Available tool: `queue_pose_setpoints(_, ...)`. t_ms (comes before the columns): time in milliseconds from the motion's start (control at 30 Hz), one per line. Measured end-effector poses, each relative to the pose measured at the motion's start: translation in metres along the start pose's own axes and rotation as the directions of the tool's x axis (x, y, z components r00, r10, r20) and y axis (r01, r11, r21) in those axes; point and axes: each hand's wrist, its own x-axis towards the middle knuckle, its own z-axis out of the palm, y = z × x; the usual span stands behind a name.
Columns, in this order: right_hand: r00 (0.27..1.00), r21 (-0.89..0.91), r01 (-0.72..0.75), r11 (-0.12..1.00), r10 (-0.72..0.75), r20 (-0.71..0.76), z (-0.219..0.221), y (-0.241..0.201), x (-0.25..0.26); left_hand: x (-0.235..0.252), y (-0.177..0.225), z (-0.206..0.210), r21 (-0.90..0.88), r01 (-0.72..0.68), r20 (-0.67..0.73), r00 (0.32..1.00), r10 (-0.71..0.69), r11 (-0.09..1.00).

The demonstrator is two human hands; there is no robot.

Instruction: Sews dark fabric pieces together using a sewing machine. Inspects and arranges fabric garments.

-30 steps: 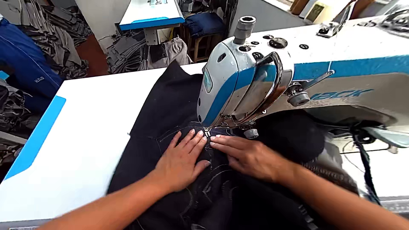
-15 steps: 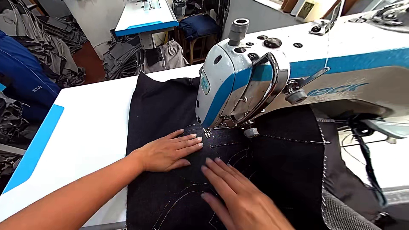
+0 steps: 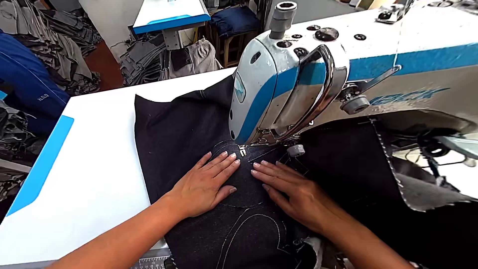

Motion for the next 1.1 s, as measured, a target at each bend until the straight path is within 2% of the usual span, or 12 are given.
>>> queue_pose_setpoints(133,0.999,0.035,0.048,0.998,-0.049,0.015,-0.004,0.019,0.012,0.006,0.022,0.006,0.028,0.157,-0.022,0.988,-0.156,0.987)
queue_pose_setpoints(267,0.998,0.096,0.06,0.994,-0.061,0.01,-0.005,0.036,0.026,0.018,0.049,0.011,0.025,0.352,-0.041,0.936,-0.351,0.936)
queue_pose_setpoints(333,0.998,0.099,0.056,0.993,-0.056,0.003,-0.006,0.041,0.032,0.026,0.064,0.02,0.069,0.426,-0.144,0.899,-0.413,0.902)
queue_pose_setpoints(433,0.998,0.123,0.055,0.991,-0.055,0.002,-0.007,0.045,0.042,0.034,0.072,0.036,0.179,0.466,-0.316,0.861,-0.398,0.867)
queue_pose_setpoints(533,0.999,0.126,0.031,0.992,-0.032,0.008,-0.007,0.046,0.047,0.037,0.072,0.04,0.221,0.476,-0.363,0.85,-0.381,0.851)
queue_pose_setpoints(1100,0.999,0.107,0.033,0.994,-0.031,-0.021,-0.004,0.045,0.047,0.038,0.065,0.042,0.272,0.465,-0.359,0.862,-0.359,0.843)
